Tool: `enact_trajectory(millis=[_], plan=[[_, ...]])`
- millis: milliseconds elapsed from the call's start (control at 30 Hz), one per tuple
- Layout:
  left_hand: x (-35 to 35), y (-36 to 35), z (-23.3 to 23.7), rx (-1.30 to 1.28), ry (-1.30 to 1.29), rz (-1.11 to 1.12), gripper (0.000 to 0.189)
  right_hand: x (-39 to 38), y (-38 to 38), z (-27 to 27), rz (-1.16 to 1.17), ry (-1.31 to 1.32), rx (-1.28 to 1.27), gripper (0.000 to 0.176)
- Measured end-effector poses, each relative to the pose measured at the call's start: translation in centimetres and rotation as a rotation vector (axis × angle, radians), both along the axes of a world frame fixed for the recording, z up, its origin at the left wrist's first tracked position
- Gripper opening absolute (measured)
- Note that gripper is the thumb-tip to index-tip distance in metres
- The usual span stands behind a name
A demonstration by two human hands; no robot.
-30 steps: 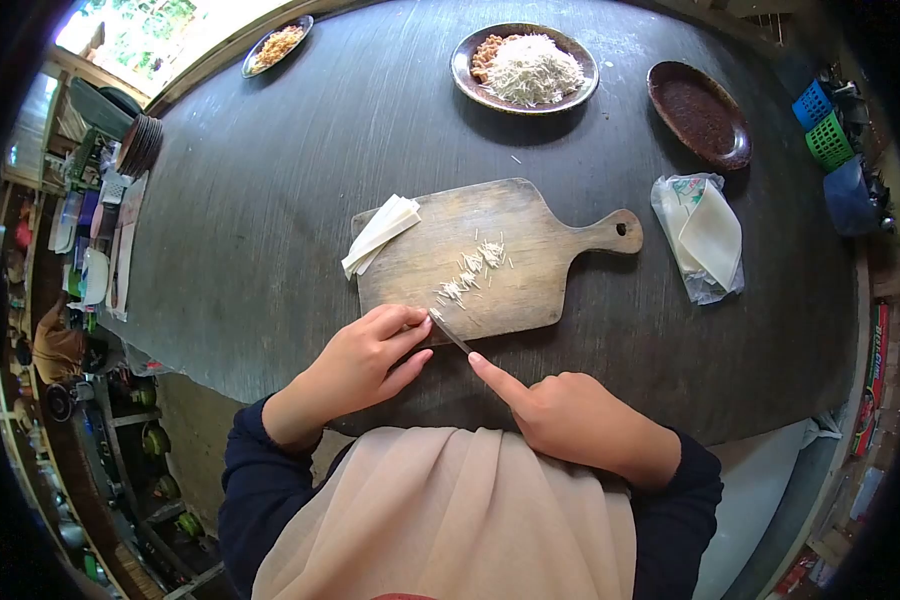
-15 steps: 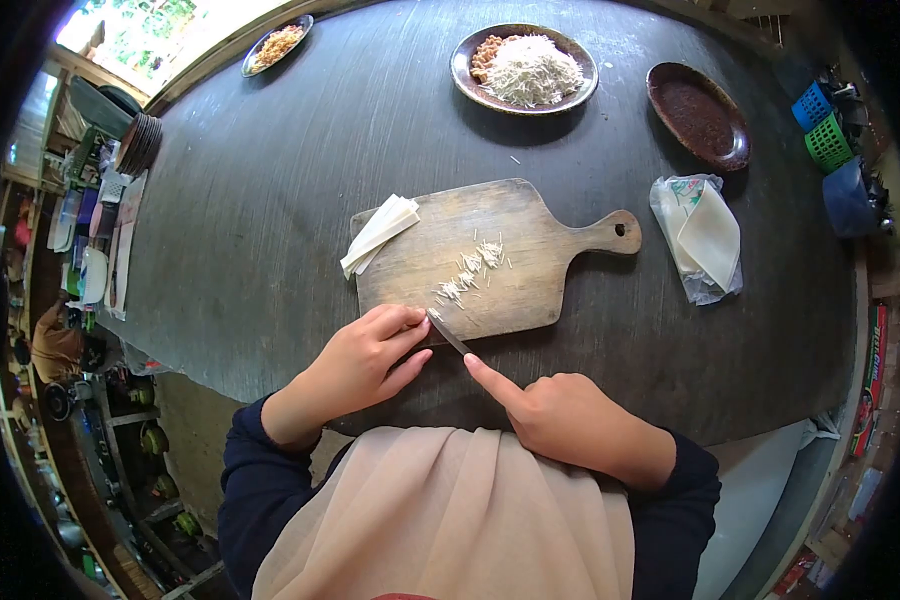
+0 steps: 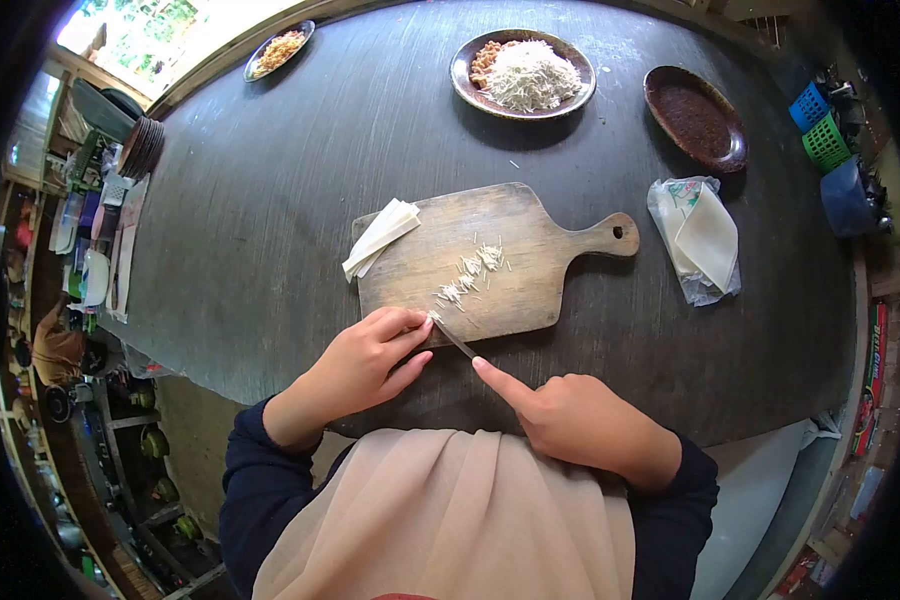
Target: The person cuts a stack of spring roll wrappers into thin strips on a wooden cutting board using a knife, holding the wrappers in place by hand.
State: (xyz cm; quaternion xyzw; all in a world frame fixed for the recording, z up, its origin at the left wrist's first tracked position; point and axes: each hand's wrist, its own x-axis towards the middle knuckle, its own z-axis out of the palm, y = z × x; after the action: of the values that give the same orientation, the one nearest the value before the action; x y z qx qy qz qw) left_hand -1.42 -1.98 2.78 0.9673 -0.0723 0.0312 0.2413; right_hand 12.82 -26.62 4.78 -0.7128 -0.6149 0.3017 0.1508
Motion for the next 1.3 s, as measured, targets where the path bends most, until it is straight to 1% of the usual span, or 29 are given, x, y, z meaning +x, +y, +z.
enact_trajectory(millis=[300, 667, 867, 1000, 1067, 1300], plan=[[0.0, 0.1, 0.0, -0.008, -0.003, -0.002, 0.031, -0.2, 0.3, -0.2, -0.025, 0.030, 0.047, 0.068], [0.0, 0.0, 0.1, 0.014, 0.010, -0.004, 0.030, -0.4, 0.7, -0.7, -0.023, -0.026, 0.090, 0.066], [0.0, 0.0, 0.2, 0.018, 0.017, -0.007, 0.030, -0.4, 0.7, -0.8, -0.034, -0.016, 0.107, 0.065], [0.0, 0.0, 0.0, 0.017, 0.004, -0.001, 0.031, -0.2, 0.2, -0.1, -0.027, -0.002, 0.098, 0.065], [0.0, 0.0, 0.1, 0.026, -0.009, -0.007, 0.031, 0.0, -0.1, 0.4, -0.019, 0.015, 0.026, 0.065], [0.1, 0.0, 0.2, 0.019, 0.007, -0.010, 0.032, -0.1, 0.2, -0.1, -0.065, 0.035, 0.085, 0.062]])
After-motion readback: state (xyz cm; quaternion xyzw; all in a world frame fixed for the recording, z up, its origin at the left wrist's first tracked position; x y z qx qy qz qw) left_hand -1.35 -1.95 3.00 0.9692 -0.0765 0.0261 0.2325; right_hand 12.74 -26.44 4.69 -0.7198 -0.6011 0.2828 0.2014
